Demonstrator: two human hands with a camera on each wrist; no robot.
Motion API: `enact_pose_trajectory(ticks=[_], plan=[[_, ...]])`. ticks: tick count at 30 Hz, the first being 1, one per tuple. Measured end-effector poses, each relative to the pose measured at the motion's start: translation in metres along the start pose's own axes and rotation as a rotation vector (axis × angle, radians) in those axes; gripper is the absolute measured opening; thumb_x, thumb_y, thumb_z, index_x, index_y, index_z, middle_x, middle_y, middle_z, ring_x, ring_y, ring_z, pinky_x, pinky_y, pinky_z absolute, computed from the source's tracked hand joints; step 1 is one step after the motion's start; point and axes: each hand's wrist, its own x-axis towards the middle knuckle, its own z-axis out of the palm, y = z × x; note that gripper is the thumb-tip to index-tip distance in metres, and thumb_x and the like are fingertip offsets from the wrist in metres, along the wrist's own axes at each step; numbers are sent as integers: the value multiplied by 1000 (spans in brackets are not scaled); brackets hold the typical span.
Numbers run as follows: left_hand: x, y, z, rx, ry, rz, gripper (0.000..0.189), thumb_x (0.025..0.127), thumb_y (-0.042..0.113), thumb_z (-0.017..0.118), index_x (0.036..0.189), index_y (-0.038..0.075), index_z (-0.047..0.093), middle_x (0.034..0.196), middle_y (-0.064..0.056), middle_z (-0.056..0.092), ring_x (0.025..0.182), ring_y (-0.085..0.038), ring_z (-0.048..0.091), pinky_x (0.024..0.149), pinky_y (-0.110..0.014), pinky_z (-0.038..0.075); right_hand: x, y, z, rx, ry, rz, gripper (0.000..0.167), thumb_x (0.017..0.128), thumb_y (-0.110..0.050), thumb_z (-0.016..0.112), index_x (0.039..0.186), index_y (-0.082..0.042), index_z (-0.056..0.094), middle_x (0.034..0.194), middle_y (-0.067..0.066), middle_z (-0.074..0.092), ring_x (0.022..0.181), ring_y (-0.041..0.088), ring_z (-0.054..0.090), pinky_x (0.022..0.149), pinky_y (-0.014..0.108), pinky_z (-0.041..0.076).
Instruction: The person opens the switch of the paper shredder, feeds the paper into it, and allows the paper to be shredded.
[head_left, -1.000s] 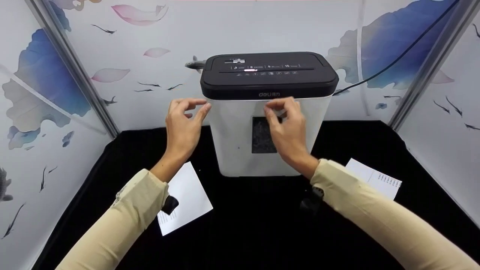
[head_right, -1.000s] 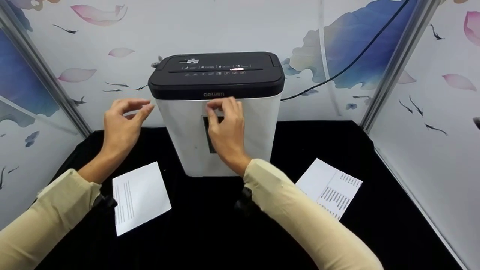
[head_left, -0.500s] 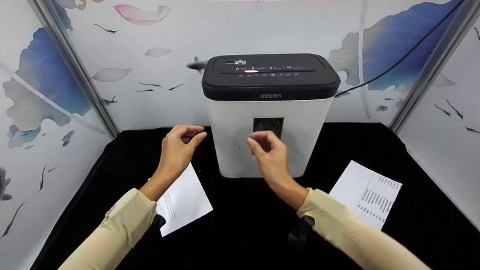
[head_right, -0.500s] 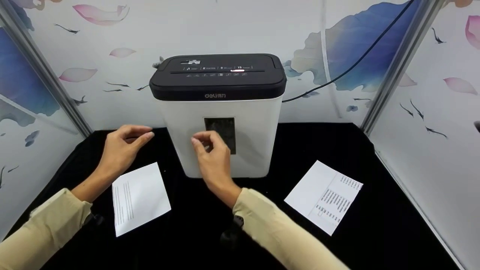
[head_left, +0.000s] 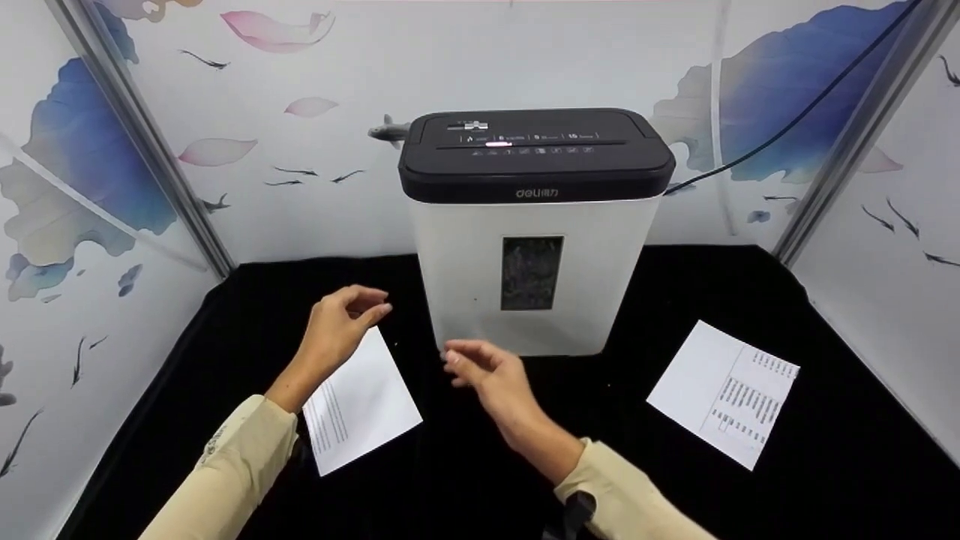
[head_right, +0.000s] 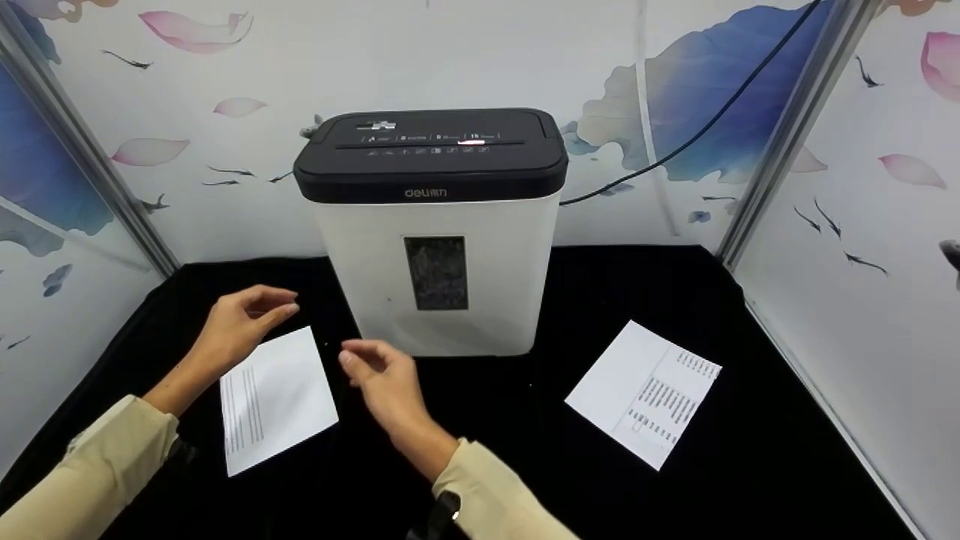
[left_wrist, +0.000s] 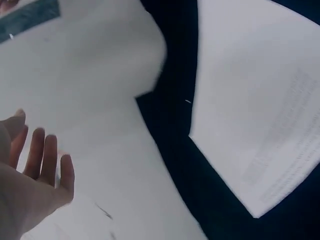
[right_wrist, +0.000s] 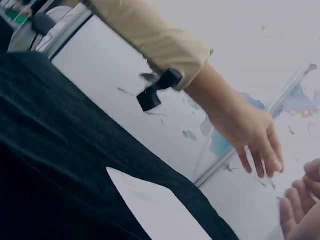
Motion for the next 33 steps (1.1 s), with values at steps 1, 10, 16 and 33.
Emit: enact_pose_trajectory(ticks=[1, 10, 16, 33], plan=[[0, -6, 0, 9, -10, -11, 25, 96, 19, 69, 116, 5, 71, 111, -13, 74, 100, -25, 70, 89, -41, 58, -3, 4, 1, 31, -27, 20, 35, 97, -14, 65, 125, 6, 63, 117, 17, 71, 99, 18, 69, 89, 30, 58], [0, -55, -5, 124, -35, -70, 25, 97, 15, 66, 115, -1, 71, 112, -20, 73, 102, -34, 69, 89, -48, 56, -27, 45, 14, 247, -185, 226, 54, 100, -16, 61, 141, 13, 44, 139, 29, 57, 122, 31, 63, 103, 37, 54], [1, -76, -9, 191, -70, -95, 29, 97, 12, 65, 118, -7, 68, 115, -26, 71, 103, -39, 69, 88, -49, 58, -31, 66, 22, 371, -210, 321, 54, 100, -14, 55, 141, 18, 39, 141, 35, 52, 128, 41, 58, 107, 44, 51], [-9, -123, -14, 295, -314, -398, 61, 108, 28, 42, 153, -10, 27, 155, -38, 26, 144, -53, 27, 119, -61, 27, -39, 101, 48, 484, -176, 426, 65, 98, -16, 54, 147, 17, 26, 144, 37, 47, 133, 46, 52, 110, 51, 47]])
